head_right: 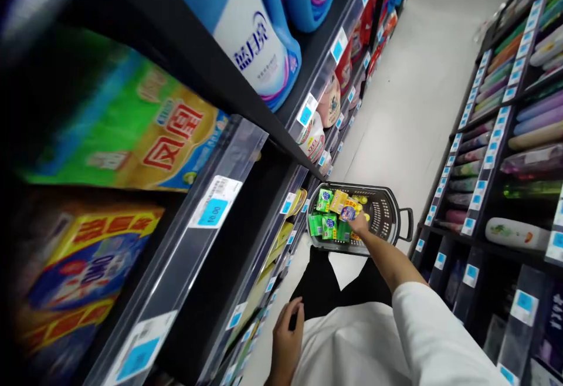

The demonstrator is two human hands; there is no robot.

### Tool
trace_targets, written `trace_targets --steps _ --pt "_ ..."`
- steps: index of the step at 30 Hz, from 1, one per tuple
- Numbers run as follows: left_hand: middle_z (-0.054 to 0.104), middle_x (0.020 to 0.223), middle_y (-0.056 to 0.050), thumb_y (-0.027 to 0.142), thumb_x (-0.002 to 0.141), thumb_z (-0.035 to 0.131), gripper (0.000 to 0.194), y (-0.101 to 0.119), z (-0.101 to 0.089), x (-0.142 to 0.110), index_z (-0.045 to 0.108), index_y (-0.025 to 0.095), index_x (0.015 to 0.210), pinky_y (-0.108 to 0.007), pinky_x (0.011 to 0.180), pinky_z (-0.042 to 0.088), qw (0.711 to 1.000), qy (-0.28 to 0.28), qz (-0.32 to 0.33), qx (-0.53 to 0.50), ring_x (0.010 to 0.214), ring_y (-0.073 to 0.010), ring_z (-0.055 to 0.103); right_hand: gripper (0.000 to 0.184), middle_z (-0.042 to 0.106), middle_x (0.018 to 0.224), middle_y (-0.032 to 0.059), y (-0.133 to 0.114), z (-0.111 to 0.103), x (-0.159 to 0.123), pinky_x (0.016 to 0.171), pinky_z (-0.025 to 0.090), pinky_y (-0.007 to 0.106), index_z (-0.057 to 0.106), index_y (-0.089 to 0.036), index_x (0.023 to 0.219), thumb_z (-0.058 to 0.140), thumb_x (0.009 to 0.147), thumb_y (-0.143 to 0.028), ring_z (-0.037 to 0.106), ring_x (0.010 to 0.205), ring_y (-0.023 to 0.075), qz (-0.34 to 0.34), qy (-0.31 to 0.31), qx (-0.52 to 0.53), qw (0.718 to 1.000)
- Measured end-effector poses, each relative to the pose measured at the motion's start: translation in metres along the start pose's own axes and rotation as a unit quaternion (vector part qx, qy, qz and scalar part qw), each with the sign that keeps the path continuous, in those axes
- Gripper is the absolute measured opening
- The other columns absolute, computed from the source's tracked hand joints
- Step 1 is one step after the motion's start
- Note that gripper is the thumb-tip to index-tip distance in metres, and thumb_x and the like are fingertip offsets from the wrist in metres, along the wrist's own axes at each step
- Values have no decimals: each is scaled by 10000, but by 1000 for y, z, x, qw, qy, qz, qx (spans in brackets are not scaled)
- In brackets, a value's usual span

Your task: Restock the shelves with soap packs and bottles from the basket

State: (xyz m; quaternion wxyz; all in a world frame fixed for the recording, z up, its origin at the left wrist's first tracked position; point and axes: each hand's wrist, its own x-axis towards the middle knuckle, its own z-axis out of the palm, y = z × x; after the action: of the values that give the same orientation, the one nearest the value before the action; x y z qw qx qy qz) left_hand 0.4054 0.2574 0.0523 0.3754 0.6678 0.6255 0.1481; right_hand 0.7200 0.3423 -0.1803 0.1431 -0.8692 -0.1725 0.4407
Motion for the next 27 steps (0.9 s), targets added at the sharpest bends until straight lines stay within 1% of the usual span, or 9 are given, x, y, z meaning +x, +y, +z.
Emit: trace_targets --steps 1,3,6,9,11,14,17,22,27 --pt "777 965 -102 387 982 526 310 -9 -3 -4 753 183 1033 -312 779 637 1000 -8 -18 -3 882 -216 762 525 635 1242 118 -1 9 6 955 536 450 537 -150 1319 737 883 -364 648 1081 250 8 9 2 1000" --pt "777 964 -112 430 970 541 338 -26 -8 -10 762 181 1023 -315 776 637 999 -11 -45 -13 875 -223 761 738 608 1289 136 -3 25 14 994 517 456 435 -158 1415 798 800 -348 629 1137 276 20 24 9 999" --pt "773 976 -117 469 952 573 356 -43 -9 -13 769 179 1018 -316 806 625 996 15 -76 -42 893 -227 751 1039 556 1350 172 -9 42 18 1056 478 442 253 -162 1522 849 683 -308 584 1228 313 28 42 19 999" --pt "767 949 -113 499 936 598 367 -51 -7 -11 778 181 975 -321 825 609 992 48 -94 -65 891 -228 741 1136 438 1458 219 -14 50 17 1117 425 446 152 -156 1565 833 672 -325 496 1337 351 28 64 25 997" --pt "765 936 -114 514 924 610 376 -53 -8 -10 782 180 956 -325 824 607 991 55 -101 -73 886 -232 738 1117 386 1487 235 -17 53 15 1132 405 447 150 -144 1570 810 692 -346 464 1362 372 24 77 27 996" --pt "764 942 -119 527 928 593 393 -53 -10 -7 778 182 960 -338 813 613 989 57 -111 -73 885 -242 738 1013 418 1445 227 -21 54 12 1109 421 439 239 -136 1545 787 718 -340 505 1308 376 16 85 31 996" --pt "763 956 -123 528 938 568 393 -51 -12 -5 773 195 974 -358 812 620 990 50 -113 -60 894 -256 743 901 458 1396 200 -26 50 9 1066 446 403 351 -149 1482 788 710 -305 533 1260 341 13 91 40 995" --pt "765 939 -119 559 938 551 411 -46 -7 -7 775 214 946 -376 826 624 991 49 -111 -48 881 -265 750 755 533 1334 175 -27 35 4 975 478 358 475 -147 1352 789 675 -268 572 1178 292 -3 86 73 994" --pt "765 991 -119 534 951 547 395 -37 -7 -4 771 212 988 -368 856 618 994 18 -96 -49 933 -261 746 757 629 1238 145 -19 16 -6 914 520 366 506 -172 1273 813 581 -191 635 1057 287 -3 77 128 989"
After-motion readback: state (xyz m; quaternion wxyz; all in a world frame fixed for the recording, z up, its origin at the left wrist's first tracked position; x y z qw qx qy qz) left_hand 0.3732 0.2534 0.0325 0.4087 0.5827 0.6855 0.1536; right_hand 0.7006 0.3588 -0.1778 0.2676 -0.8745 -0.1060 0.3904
